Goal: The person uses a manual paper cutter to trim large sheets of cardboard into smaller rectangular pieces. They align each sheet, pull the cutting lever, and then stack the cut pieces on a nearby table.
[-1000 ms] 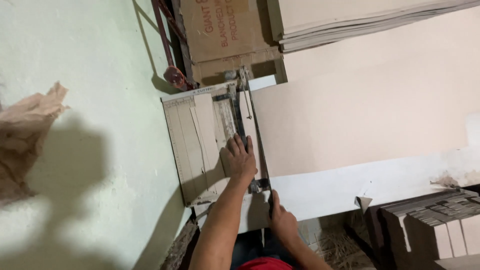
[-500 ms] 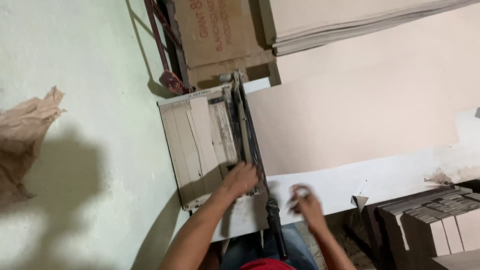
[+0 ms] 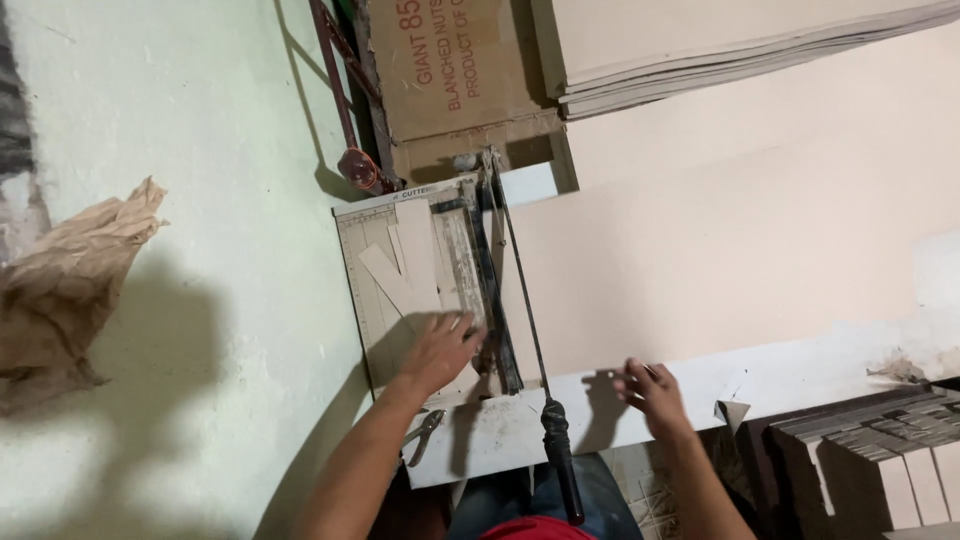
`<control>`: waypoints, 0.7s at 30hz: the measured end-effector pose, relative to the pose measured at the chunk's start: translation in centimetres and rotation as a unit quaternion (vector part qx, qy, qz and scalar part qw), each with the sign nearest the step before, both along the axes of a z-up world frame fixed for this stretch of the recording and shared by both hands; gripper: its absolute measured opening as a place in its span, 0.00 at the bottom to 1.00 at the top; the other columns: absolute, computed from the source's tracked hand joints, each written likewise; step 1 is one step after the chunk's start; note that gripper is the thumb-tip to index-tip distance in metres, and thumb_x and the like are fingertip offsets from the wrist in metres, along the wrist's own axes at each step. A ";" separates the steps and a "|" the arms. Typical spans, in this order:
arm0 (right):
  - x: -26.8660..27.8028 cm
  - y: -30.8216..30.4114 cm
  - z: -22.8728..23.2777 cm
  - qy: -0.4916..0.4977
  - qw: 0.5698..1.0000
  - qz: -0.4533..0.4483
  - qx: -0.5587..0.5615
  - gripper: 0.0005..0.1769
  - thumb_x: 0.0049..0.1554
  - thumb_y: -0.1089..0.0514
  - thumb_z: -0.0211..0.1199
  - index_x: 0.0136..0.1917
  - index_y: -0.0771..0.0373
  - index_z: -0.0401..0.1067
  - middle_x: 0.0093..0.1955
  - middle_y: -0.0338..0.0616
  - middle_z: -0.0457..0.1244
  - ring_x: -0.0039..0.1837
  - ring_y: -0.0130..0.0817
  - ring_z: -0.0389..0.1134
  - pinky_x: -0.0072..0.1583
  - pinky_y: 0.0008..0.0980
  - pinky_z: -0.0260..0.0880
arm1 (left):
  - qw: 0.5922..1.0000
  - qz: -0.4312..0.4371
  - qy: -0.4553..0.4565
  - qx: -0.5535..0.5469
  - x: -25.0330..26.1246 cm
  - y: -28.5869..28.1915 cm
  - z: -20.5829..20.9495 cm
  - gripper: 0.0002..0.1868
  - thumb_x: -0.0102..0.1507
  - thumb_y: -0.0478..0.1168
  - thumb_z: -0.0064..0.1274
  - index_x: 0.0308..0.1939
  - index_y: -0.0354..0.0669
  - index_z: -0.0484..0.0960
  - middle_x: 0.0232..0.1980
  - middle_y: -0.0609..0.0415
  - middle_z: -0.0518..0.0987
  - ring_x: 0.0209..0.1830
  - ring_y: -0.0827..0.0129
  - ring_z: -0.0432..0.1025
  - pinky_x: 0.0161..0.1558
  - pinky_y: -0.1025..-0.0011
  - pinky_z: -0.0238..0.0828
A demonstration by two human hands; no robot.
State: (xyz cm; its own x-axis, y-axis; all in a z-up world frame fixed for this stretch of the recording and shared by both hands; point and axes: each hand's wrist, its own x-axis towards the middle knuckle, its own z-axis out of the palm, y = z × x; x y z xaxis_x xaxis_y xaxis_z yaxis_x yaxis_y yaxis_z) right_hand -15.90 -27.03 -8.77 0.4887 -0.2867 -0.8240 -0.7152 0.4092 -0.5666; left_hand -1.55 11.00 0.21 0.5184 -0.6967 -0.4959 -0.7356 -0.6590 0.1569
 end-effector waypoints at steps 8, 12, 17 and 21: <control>2.3 2.2 0.8 0.021 0.998 0.038 -0.042 0.15 0.68 0.48 0.59 0.57 0.61 0.66 0.55 0.52 0.70 0.52 0.46 0.74 0.53 0.46 0.75 | 0.933 0.322 0.149 0.064 2.4 -9.1 0.5 0.48 0.60 0.63 0.61 0.77 0.45 0.63 0.83 0.29 0.33 0.83 0.35 0.27 0.76 0.37 0.17; 3.6 3.3 3.0 0.064 0.968 0.224 -0.097 0.32 0.60 0.39 0.67 0.63 0.67 0.73 0.54 0.63 0.70 0.51 0.61 0.74 0.49 0.55 0.79 | 0.935 0.311 0.103 0.134 1.8 -10.9 -2.3 0.65 0.58 0.60 0.65 0.83 0.46 0.35 0.82 0.25 0.31 0.82 0.33 0.28 0.73 0.30 0.22; 3.2 14.2 21.2 0.073 0.690 0.671 -0.261 0.64 0.51 0.15 0.55 0.85 0.40 0.27 0.43 0.54 0.71 0.50 0.59 0.73 0.53 0.53 0.73 | 0.940 0.289 0.064 0.167 1.7 -10.8 -5.0 0.69 0.56 0.61 0.66 0.82 0.46 0.28 0.82 0.25 0.28 0.82 0.31 0.28 0.73 0.30 0.28; -3.0 15.4 7.5 0.061 0.686 0.661 -0.298 0.53 0.62 0.37 0.55 0.85 0.50 0.25 0.39 0.46 0.70 0.36 0.53 0.71 0.38 0.49 0.71 | 0.935 0.279 0.118 0.187 2.8 -11.1 -3.7 0.69 0.59 0.61 0.65 0.82 0.43 0.27 0.81 0.23 0.21 0.81 0.29 0.21 0.73 0.29 0.22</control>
State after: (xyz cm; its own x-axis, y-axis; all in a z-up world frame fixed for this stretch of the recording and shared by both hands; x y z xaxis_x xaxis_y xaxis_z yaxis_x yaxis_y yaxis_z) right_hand -18.88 -11.62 -1.30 0.5839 0.0364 -0.8110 -0.2953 -0.9210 -0.2540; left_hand 1.26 -0.05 -3.53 0.5954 -0.1064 -0.7963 -0.2354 -0.9708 -0.0463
